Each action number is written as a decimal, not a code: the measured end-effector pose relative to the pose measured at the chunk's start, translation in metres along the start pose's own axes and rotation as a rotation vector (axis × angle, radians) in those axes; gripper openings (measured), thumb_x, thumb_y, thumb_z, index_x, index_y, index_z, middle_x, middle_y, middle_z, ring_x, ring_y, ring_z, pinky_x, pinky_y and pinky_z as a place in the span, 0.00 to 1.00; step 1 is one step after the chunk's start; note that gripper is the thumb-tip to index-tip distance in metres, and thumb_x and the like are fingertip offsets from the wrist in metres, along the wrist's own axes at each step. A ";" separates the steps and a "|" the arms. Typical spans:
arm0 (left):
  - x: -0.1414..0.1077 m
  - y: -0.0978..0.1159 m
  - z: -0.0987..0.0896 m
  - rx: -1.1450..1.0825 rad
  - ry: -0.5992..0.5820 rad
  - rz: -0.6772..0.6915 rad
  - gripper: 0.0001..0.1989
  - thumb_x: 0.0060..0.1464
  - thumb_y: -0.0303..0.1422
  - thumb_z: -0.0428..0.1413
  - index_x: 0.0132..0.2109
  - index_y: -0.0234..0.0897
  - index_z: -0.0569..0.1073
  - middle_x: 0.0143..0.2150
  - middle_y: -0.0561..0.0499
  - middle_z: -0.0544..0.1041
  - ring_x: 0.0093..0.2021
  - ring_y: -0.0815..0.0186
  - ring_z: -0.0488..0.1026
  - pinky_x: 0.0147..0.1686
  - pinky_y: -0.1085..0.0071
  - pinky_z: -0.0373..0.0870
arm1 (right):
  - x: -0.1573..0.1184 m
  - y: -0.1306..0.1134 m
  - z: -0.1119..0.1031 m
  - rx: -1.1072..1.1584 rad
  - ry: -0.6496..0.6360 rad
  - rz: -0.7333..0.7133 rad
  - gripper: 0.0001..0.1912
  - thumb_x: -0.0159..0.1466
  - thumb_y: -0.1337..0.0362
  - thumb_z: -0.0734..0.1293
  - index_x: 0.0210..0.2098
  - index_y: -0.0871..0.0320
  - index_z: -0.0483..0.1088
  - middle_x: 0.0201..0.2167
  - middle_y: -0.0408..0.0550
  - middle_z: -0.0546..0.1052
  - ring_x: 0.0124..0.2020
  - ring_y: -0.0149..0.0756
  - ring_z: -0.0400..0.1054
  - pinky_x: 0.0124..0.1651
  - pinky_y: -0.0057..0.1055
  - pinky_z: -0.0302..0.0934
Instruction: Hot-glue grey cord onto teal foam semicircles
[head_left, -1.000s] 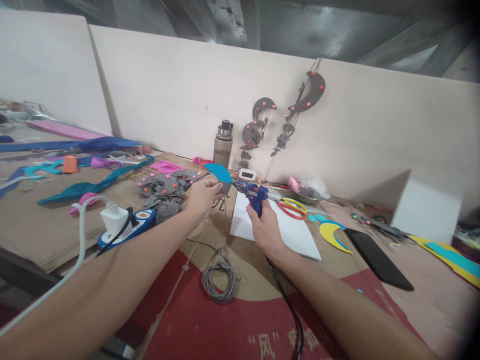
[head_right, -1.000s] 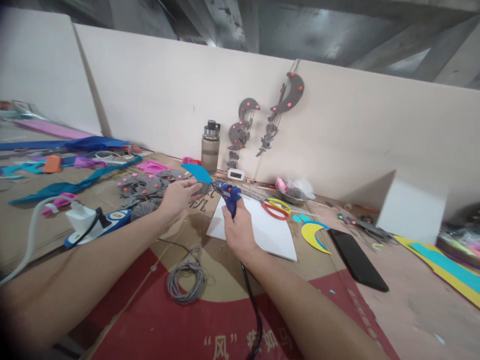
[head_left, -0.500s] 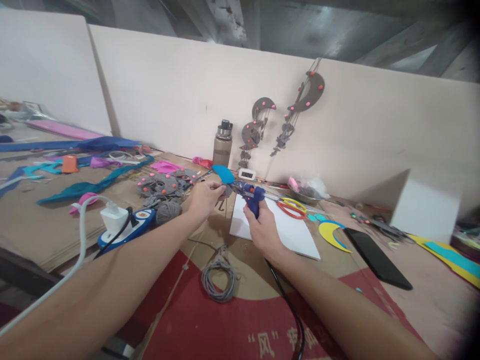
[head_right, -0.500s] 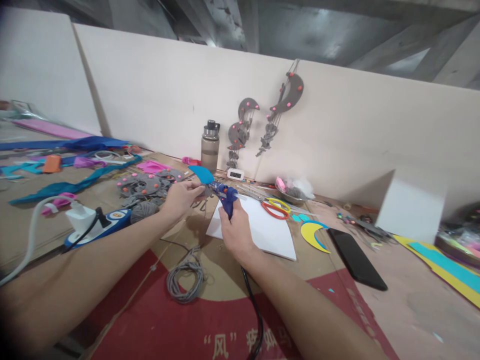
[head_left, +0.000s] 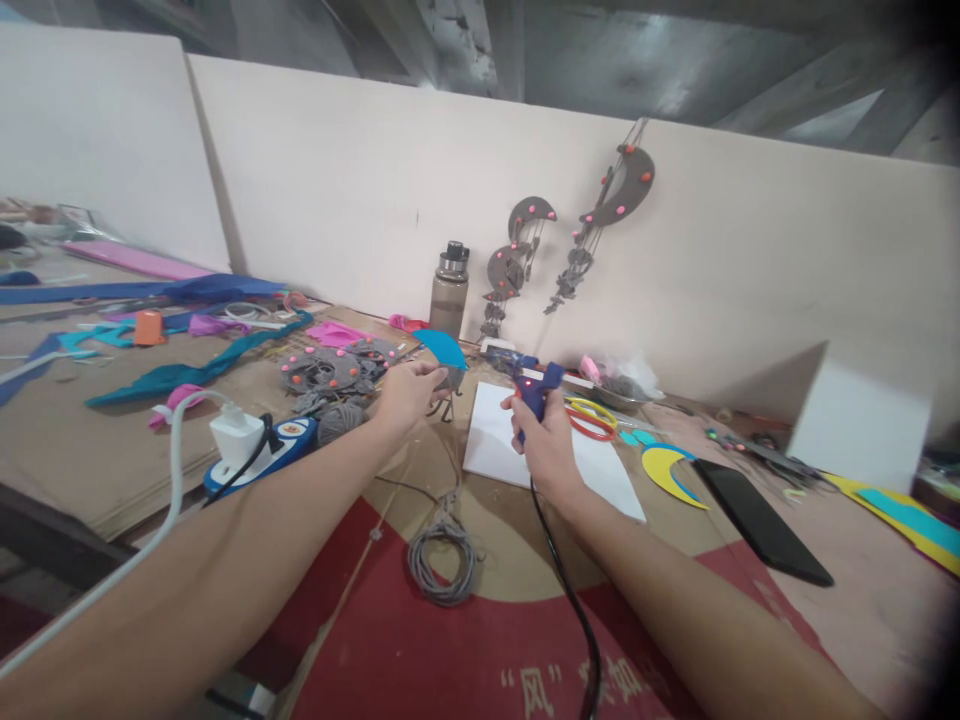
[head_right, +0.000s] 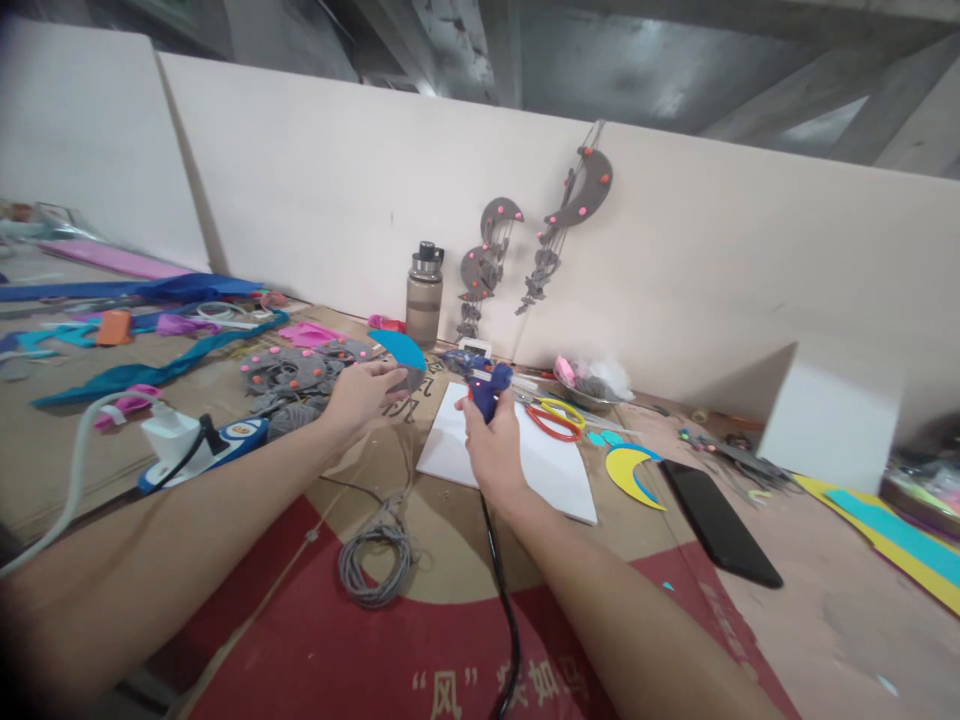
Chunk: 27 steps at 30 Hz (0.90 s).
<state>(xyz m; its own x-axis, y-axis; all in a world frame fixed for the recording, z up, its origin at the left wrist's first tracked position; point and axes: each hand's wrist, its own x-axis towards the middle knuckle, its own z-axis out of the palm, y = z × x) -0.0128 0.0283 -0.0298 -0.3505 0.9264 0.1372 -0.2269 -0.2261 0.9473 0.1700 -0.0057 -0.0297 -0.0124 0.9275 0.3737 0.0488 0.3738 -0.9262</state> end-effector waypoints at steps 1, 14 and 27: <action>0.000 0.002 -0.001 -0.034 0.010 -0.002 0.07 0.39 0.30 0.63 0.28 0.30 0.75 0.29 0.48 0.76 0.29 0.67 0.74 0.35 0.67 0.74 | 0.004 0.001 -0.002 0.023 0.020 0.015 0.14 0.57 0.56 0.63 0.40 0.53 0.60 0.30 0.41 0.72 0.19 0.26 0.57 0.17 0.23 0.52; -0.002 0.008 -0.001 -0.200 0.002 -0.011 0.06 0.41 0.28 0.61 0.28 0.30 0.73 0.31 0.47 0.76 0.31 0.69 0.74 0.38 0.66 0.74 | 0.031 0.018 -0.024 -0.478 -0.029 0.080 0.15 0.58 0.55 0.60 0.39 0.58 0.67 0.34 0.49 0.76 0.30 0.34 0.68 0.31 0.29 0.59; -0.024 0.018 0.011 0.244 -0.040 0.323 0.09 0.45 0.36 0.59 0.32 0.35 0.77 0.31 0.50 0.77 0.30 0.66 0.73 0.34 0.71 0.70 | 0.019 -0.014 -0.015 -0.762 -0.059 -0.297 0.09 0.59 0.58 0.62 0.28 0.57 0.64 0.29 0.50 0.72 0.36 0.40 0.65 0.41 0.38 0.57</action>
<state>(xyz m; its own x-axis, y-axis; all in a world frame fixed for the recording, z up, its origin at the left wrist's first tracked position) 0.0017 0.0058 -0.0127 -0.3317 0.8316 0.4455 0.1133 -0.4337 0.8939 0.1841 0.0063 -0.0091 -0.1834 0.7972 0.5752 0.7004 0.5165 -0.4925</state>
